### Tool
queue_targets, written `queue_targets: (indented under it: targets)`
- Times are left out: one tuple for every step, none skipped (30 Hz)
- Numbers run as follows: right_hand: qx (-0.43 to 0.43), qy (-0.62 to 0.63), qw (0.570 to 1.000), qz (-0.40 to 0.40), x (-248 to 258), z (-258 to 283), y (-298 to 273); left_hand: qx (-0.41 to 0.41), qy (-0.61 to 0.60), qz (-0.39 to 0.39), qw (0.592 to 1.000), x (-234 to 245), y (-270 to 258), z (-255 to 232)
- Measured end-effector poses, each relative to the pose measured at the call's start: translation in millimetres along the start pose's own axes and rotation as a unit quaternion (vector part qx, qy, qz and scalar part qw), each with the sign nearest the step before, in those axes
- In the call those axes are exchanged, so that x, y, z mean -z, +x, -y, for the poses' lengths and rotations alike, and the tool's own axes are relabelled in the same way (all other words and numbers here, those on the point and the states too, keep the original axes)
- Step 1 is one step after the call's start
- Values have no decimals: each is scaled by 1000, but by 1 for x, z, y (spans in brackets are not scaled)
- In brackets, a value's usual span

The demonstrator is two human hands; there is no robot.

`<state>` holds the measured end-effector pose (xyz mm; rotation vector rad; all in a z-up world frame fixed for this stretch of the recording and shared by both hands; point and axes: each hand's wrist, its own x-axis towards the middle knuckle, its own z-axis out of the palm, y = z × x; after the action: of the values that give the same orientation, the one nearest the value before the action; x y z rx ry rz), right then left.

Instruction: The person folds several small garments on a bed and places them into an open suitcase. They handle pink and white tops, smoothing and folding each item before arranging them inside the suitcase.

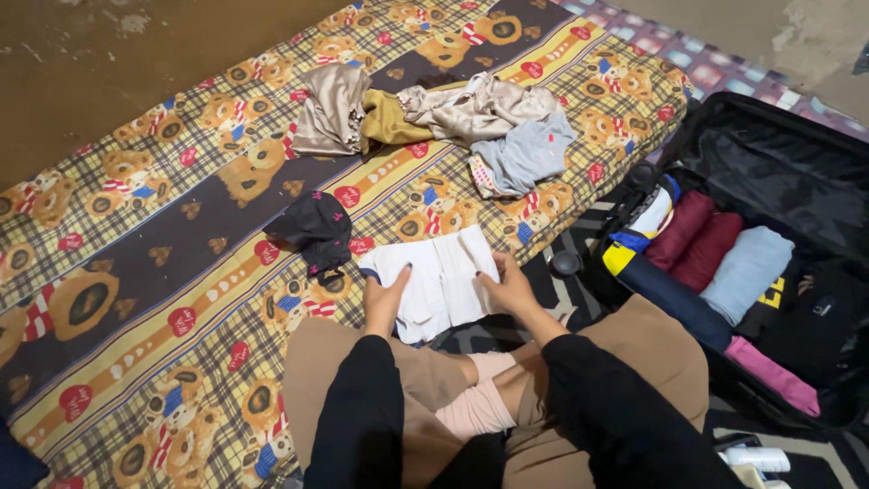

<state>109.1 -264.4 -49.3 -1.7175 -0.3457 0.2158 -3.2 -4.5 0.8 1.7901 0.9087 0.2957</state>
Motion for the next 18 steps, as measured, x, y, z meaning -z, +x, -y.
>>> queue_targets:
  targets:
    - [21,-60,998,-27,-2,11,-4,-17,1,11,1000,0,-5,1]
    - [42,-121,990,-51,-2,24,-7,-33,2,20,999,2,-11,4]
    - [63,-180,979,-75,-2,39,-12,-50,3,30,998,2,-15,7]
    - [103,-245,959,-98,-2,54,-18,-53,12,30,998,2,-16,8]
    - [142,-307,933,-121,-1,69,-25,-57,21,31,998,1,-15,10]
    - [181,-367,901,-142,-3,83,-28,-61,31,31,997,2,-14,12]
    - [203,-345,909,-119,-7,95,-29,-70,31,28,997,3,-12,14]
    - [224,-325,914,-95,-11,104,-30,-78,30,25,996,1,-12,17]
    - [245,-303,918,-71,-14,111,-32,-87,30,23,995,-1,-11,20]
    - [192,-277,941,-36,-17,115,-36,-87,28,22,996,-3,-11,22]
    - [138,-249,959,0,-23,116,-39,-87,26,21,996,-6,-11,24]
    - [85,-220,971,38,-26,116,-40,-88,24,19,996,-8,-10,26]
    - [110,-255,960,28,-28,113,-40,-98,20,18,995,-11,-9,27]
    - [135,-289,948,19,-30,109,-39,-109,17,16,994,-13,-9,27]
    - [160,-322,933,10,-32,102,-37,-120,14,15,993,-15,-9,27]
    - [158,-340,927,15,-33,94,-33,-128,5,16,992,-16,-10,27]
    - [157,-358,920,20,-33,85,-28,-137,-4,17,990,-17,-11,26]
    - [154,-376,913,24,-31,76,-22,-146,-13,20,989,-17,-11,23]
